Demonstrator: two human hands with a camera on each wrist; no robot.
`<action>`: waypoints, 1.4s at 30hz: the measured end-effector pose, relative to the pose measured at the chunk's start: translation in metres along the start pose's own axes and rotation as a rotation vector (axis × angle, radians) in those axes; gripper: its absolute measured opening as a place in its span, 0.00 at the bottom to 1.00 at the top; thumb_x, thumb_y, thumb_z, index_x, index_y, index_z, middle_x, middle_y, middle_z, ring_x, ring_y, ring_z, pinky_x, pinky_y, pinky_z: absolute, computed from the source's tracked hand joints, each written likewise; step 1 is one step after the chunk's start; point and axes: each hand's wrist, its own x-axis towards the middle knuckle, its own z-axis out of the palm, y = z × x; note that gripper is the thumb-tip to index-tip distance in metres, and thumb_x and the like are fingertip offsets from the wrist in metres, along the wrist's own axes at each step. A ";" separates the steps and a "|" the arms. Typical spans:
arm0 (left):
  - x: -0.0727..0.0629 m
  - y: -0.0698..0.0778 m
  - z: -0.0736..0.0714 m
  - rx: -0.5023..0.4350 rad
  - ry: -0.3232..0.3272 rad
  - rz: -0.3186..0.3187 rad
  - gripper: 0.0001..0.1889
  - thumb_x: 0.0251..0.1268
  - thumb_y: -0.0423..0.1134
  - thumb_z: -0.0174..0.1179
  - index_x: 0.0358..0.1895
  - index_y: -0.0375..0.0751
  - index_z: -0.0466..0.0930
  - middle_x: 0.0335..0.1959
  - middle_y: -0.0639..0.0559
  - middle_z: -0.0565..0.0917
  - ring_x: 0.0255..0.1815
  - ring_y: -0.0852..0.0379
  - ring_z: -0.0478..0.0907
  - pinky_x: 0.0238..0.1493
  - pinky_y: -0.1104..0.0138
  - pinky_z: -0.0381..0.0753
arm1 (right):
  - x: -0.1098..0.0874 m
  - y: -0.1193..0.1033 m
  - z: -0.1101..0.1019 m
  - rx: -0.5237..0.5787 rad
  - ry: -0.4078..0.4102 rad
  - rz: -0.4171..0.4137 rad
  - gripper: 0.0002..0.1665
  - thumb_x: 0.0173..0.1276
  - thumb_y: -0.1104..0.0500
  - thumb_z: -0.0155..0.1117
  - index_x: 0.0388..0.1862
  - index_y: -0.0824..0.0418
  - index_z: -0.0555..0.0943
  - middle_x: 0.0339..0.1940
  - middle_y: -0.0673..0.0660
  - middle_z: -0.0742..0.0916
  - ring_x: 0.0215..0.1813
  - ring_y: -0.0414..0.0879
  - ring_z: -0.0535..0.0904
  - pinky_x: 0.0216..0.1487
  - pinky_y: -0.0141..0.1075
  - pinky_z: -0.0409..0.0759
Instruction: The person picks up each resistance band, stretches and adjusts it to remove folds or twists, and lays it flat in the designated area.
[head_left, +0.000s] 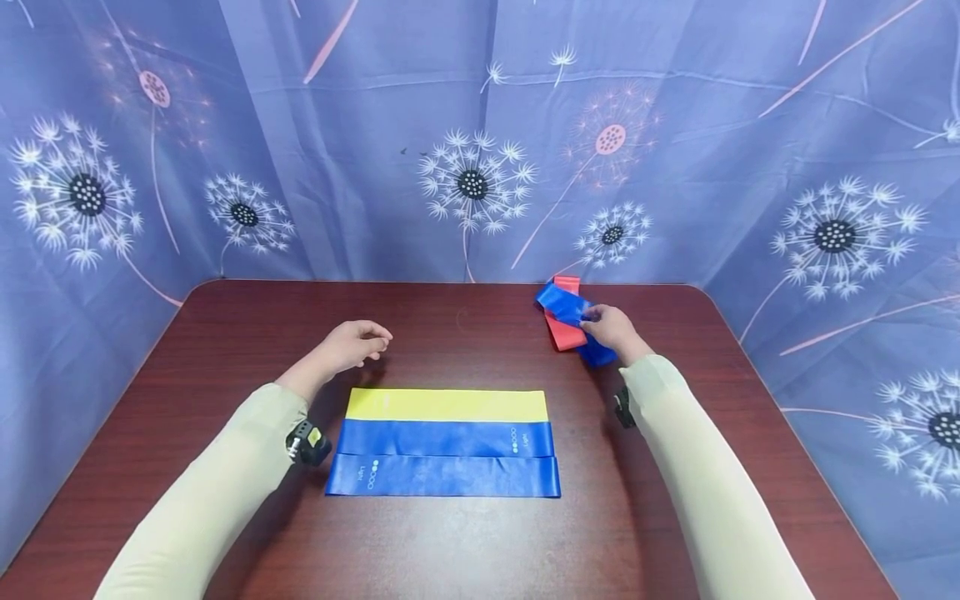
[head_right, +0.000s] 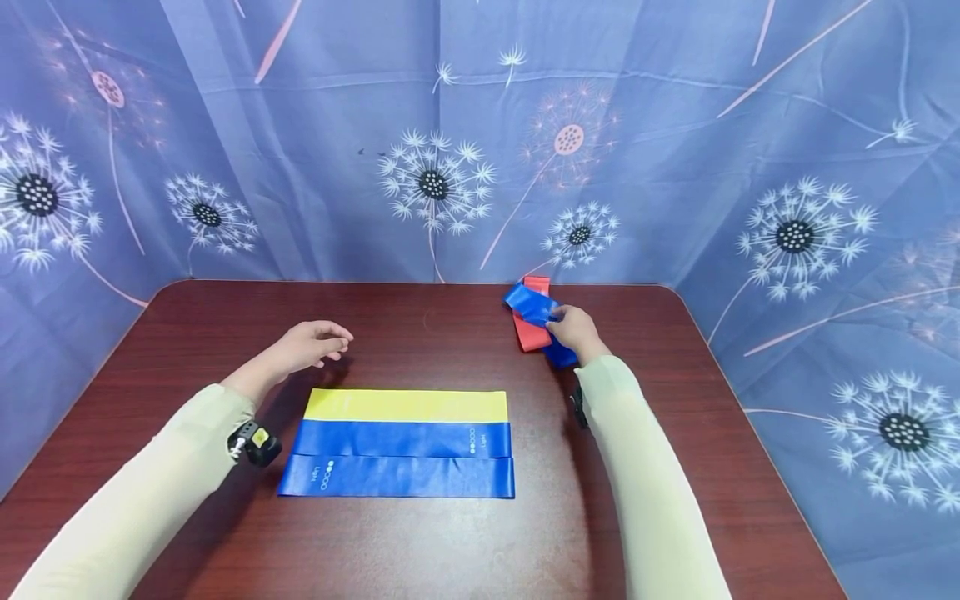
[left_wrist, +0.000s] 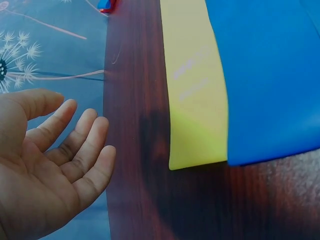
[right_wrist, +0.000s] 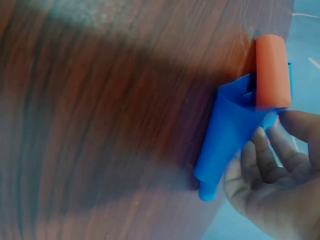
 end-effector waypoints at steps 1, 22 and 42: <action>0.001 0.000 0.001 0.002 0.000 0.001 0.19 0.79 0.39 0.51 0.64 0.31 0.76 0.64 0.31 0.80 0.58 0.38 0.83 0.52 0.55 0.83 | 0.000 0.001 0.000 0.000 -0.006 0.014 0.28 0.78 0.58 0.54 0.69 0.75 0.72 0.69 0.77 0.77 0.70 0.70 0.73 0.75 0.57 0.70; 0.000 -0.008 0.007 -0.002 -0.007 -0.004 0.18 0.79 0.36 0.51 0.61 0.28 0.77 0.57 0.30 0.83 0.54 0.38 0.84 0.48 0.57 0.82 | -0.004 0.002 0.005 0.091 0.064 0.167 0.29 0.77 0.53 0.59 0.66 0.73 0.73 0.66 0.75 0.78 0.65 0.68 0.75 0.73 0.58 0.72; -0.005 -0.010 0.001 -0.009 -0.021 0.001 0.18 0.78 0.36 0.50 0.61 0.27 0.77 0.56 0.30 0.83 0.53 0.38 0.84 0.47 0.59 0.80 | -0.025 0.003 -0.034 0.373 0.235 0.043 0.25 0.78 0.53 0.59 0.61 0.73 0.78 0.47 0.60 0.84 0.34 0.34 0.77 0.38 0.24 0.79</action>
